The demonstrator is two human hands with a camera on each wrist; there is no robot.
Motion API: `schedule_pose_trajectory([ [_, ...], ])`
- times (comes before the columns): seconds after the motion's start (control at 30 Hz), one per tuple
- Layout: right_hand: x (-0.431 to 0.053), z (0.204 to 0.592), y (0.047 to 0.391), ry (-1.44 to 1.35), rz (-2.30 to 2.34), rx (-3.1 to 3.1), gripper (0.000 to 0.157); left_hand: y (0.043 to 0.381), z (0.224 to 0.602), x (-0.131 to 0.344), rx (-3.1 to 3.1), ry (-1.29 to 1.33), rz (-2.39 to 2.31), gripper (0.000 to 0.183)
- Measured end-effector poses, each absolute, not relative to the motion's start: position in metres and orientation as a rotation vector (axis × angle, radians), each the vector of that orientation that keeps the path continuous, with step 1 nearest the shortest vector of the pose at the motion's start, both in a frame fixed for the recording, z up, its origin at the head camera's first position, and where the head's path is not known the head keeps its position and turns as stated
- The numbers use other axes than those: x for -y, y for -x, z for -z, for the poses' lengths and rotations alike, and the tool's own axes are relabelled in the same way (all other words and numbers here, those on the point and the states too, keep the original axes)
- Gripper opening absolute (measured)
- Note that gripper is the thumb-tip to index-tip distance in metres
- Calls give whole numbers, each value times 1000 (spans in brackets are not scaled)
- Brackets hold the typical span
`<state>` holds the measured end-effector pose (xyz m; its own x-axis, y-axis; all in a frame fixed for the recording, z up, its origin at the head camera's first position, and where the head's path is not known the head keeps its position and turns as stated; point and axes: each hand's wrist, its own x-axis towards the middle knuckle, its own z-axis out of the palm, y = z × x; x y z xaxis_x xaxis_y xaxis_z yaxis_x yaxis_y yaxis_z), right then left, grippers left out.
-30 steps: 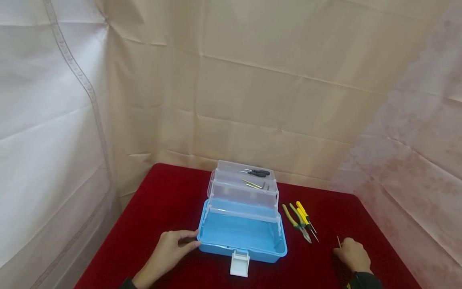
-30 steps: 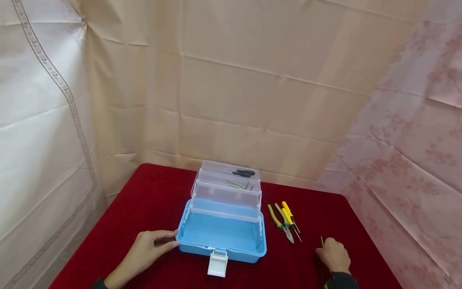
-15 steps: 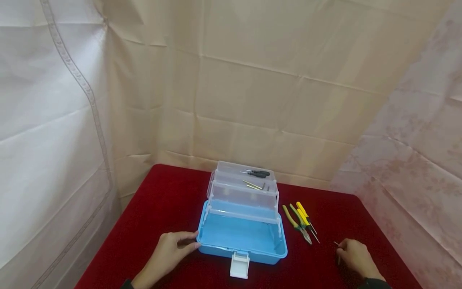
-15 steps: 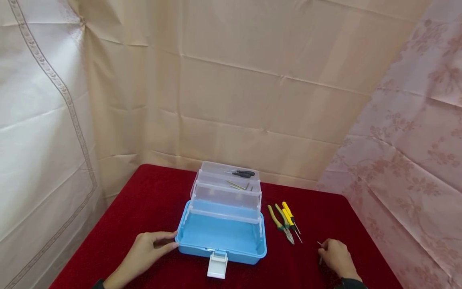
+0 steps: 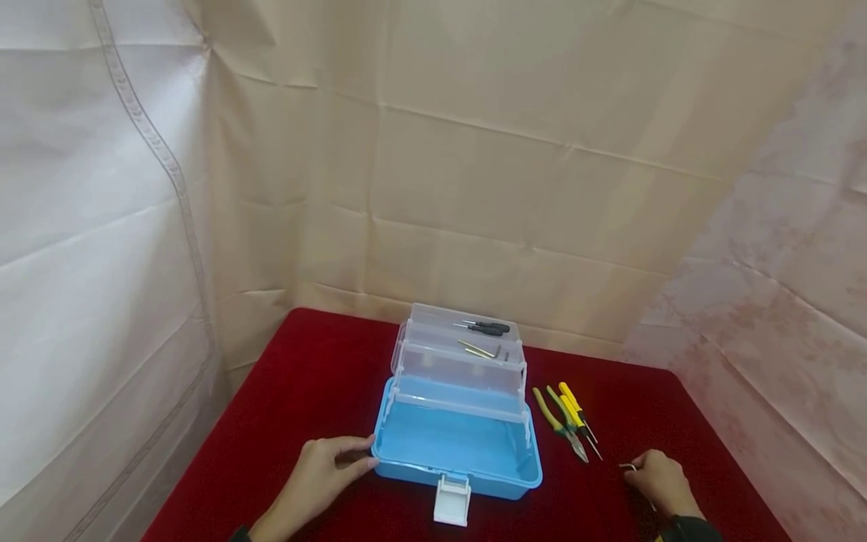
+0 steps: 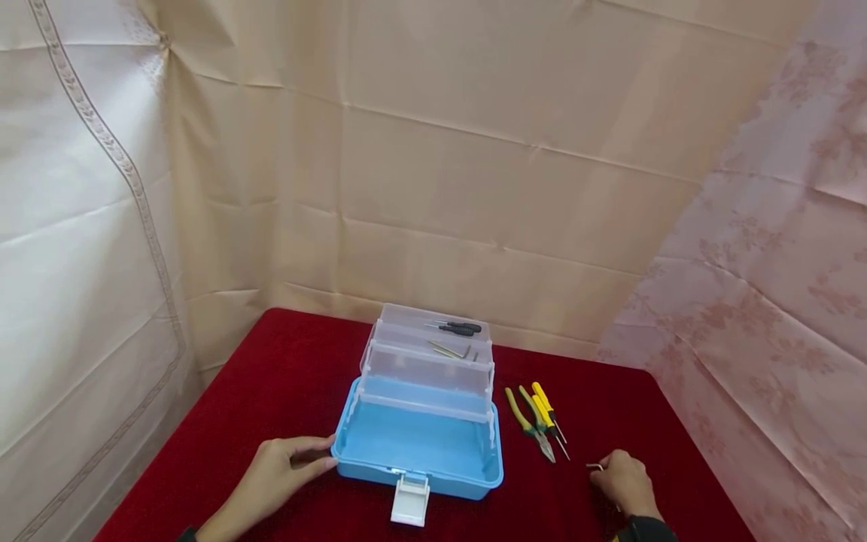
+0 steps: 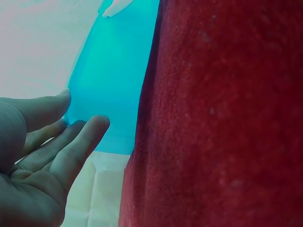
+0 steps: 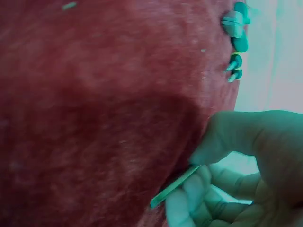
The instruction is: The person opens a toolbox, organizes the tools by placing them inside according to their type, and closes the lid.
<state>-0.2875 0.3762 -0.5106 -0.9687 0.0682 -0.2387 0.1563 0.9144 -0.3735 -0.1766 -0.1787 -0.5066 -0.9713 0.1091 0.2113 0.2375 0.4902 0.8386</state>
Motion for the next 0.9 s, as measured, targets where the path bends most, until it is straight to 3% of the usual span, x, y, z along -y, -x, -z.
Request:
schedule_pose_trajectory([
  [0.17, -374, 515, 286, -103, 551, -2954, 9, 176, 506, 178, 2601, 308, 1515, 46],
  [0.63, -355, 506, 288, -31, 558, -3069, 25, 175, 505, 178, 2607, 306, 1522, 49],
  [0.9, -348, 503, 293, -7, 617, -3125, 22, 175, 504, 179, 2599, 305, 1574, 47],
])
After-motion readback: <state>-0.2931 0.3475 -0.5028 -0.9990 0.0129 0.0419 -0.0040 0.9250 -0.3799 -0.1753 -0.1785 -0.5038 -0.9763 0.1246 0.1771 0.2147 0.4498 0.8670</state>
